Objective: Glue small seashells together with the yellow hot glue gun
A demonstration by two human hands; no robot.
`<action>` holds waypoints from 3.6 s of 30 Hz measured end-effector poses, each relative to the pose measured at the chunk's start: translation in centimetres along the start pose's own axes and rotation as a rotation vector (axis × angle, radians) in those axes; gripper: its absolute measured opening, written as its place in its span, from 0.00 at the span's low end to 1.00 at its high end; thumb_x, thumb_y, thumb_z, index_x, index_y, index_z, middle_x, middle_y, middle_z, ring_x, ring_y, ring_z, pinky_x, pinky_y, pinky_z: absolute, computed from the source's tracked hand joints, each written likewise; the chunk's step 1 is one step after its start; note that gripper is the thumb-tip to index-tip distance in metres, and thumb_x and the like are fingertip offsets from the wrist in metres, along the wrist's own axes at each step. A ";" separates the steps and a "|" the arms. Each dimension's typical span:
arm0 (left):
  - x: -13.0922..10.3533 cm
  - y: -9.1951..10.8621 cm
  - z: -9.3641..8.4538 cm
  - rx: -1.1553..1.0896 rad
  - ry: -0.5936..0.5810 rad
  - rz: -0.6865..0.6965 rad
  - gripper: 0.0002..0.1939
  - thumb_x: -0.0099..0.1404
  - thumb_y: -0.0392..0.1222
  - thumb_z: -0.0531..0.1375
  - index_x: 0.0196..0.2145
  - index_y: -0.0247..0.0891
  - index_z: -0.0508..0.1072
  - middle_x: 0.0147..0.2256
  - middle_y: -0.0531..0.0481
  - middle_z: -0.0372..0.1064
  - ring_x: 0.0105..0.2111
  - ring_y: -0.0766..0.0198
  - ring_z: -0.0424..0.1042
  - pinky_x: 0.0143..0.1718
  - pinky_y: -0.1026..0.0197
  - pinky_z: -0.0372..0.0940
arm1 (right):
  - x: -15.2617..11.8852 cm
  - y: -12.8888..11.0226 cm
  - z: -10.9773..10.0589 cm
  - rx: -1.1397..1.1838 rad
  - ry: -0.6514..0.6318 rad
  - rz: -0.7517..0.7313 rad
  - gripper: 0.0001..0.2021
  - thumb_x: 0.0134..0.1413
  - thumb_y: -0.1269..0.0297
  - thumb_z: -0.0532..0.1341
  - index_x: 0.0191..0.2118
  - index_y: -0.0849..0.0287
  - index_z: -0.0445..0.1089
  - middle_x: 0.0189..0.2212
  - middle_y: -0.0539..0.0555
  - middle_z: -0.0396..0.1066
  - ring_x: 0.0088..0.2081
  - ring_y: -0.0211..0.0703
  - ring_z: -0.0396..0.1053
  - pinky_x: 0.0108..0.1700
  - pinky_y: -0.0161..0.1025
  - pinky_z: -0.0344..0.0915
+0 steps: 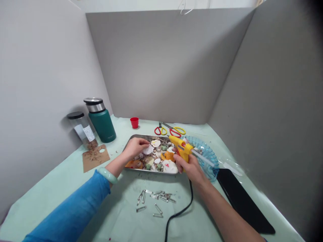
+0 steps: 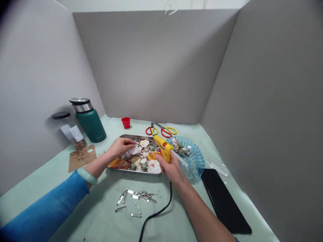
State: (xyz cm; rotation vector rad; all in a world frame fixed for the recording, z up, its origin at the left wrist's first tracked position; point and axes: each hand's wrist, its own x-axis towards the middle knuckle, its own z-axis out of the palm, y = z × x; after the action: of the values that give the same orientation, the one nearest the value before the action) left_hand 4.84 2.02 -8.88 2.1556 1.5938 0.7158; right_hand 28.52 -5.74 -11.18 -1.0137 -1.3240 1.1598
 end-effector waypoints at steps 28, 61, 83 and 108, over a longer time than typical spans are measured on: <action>2.5 1.9 0.2 0.369 -0.170 0.271 0.14 0.64 0.40 0.49 0.36 0.42 0.74 0.32 0.44 0.75 0.33 0.55 0.72 0.32 0.59 0.59 | 0.5 1.4 -2.2 0.160 0.038 -0.039 0.16 0.55 0.58 0.59 0.47 0.57 0.62 0.19 0.45 0.56 0.19 0.35 0.53 0.22 0.35 0.49; 0.1 1.9 -1.6 -0.865 -0.110 -0.051 0.10 0.55 0.45 0.59 0.31 0.37 0.64 0.22 0.53 0.66 0.22 0.65 0.69 0.23 0.61 0.67 | 2.0 -2.9 3.1 -0.059 0.079 0.019 0.18 0.52 0.55 0.60 0.46 0.59 0.64 0.24 0.48 0.64 0.20 0.34 0.57 0.23 0.34 0.56; 0.5 0.9 -2.1 -1.257 -0.221 -0.219 0.10 0.51 0.40 0.65 0.29 0.35 0.68 0.24 0.52 0.70 0.19 0.70 0.66 0.24 0.66 0.63 | 6.5 -3.7 5.9 -0.090 0.027 0.160 0.08 0.45 0.67 0.63 0.31 0.56 0.63 0.16 0.42 0.61 0.13 0.31 0.53 0.15 0.31 0.49; -0.6 2.8 -0.8 -1.113 0.042 -0.181 0.07 0.51 0.38 0.63 0.27 0.37 0.67 0.25 0.55 0.67 0.20 0.71 0.62 0.20 0.68 0.60 | 5.3 -2.6 8.1 -0.081 0.063 0.109 0.09 0.46 0.66 0.62 0.35 0.57 0.62 0.24 0.46 0.64 0.21 0.34 0.61 0.22 0.32 0.57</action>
State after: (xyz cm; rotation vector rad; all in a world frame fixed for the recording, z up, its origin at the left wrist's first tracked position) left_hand 6.39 0.65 -6.82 1.1651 0.9699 1.2026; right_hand 20.12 -1.72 -7.53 -1.1841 -1.2881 1.1532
